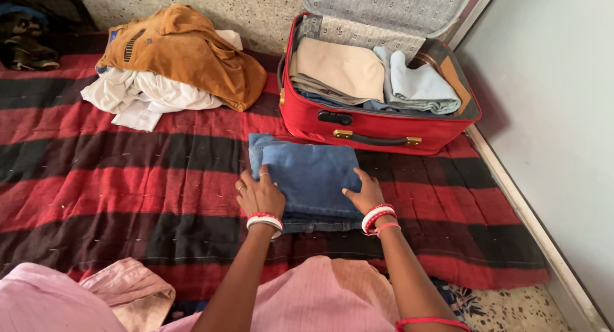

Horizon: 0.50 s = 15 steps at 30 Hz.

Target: The person folds a pair of blue jeans on a bed and places them into a red suitcase. They close and zip the suitcase, then reopen it to remove the jeans and other folded clothes, placing them back on the bed.

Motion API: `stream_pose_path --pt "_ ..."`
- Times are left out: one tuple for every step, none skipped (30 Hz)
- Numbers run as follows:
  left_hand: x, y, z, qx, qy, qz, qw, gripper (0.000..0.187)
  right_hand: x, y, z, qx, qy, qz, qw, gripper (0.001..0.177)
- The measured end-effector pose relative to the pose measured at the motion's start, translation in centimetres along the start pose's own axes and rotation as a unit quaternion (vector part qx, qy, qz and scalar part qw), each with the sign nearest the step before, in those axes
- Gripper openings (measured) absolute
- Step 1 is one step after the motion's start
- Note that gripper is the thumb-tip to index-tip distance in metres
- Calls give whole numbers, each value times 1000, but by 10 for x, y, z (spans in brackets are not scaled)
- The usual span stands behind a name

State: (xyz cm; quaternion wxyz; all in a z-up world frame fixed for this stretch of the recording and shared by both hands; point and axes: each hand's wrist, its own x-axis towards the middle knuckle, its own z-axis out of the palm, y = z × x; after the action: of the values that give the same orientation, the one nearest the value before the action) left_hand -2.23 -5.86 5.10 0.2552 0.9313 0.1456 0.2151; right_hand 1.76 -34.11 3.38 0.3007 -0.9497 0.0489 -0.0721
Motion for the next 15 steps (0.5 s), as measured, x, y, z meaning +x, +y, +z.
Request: stream_pose_path --pt "1 -1 0 -12 -35 -50 998 59 0 2 -1 -5 -12 28 1000 78" --pt "5 -4 2 -25 -68 -100 992 65 0 3 -1 -10 -24 54 998 78" --pt "10 -8 4 -37 -100 -149 983 72 0 4 -2 -15 -36 80 996 79" --pt "15 -14 7 -49 -132 -162 977 77 1 6 -3 31 -49 77 995 75" --pt "18 -22 10 -61 -164 -175 969 83 -1 9 -4 77 -63 75 992 72" --pt "20 -30 13 -73 -195 -187 960 90 -2 12 -6 122 -76 71 987 68" --pt "22 -35 18 -89 -209 -208 951 92 -2 15 -7 138 -96 97 981 65" --pt "24 -39 22 -104 -223 -229 942 95 -2 17 -9 154 -115 122 974 63" --pt "26 -43 26 -120 -237 -250 931 97 -2 19 -10 170 -135 148 965 61" --pt "27 -46 28 -137 -247 -246 927 94 -3 20 -11 174 -137 167 961 59" --pt "26 -50 29 -154 -256 -243 923 90 -4 20 -12 178 -139 187 956 57" --pt "26 -53 29 -171 -265 -238 919 87 -4 19 -13 182 -139 205 951 56" --pt "25 -54 28 -183 -256 -235 920 82 -4 16 -12 204 -136 186 951 51" --pt "23 -54 26 -196 -248 -233 920 76 -6 12 -12 225 -134 168 950 47" --pt "23 -52 23 -208 -239 -231 920 71 -5 7 -12 246 -131 149 949 43"
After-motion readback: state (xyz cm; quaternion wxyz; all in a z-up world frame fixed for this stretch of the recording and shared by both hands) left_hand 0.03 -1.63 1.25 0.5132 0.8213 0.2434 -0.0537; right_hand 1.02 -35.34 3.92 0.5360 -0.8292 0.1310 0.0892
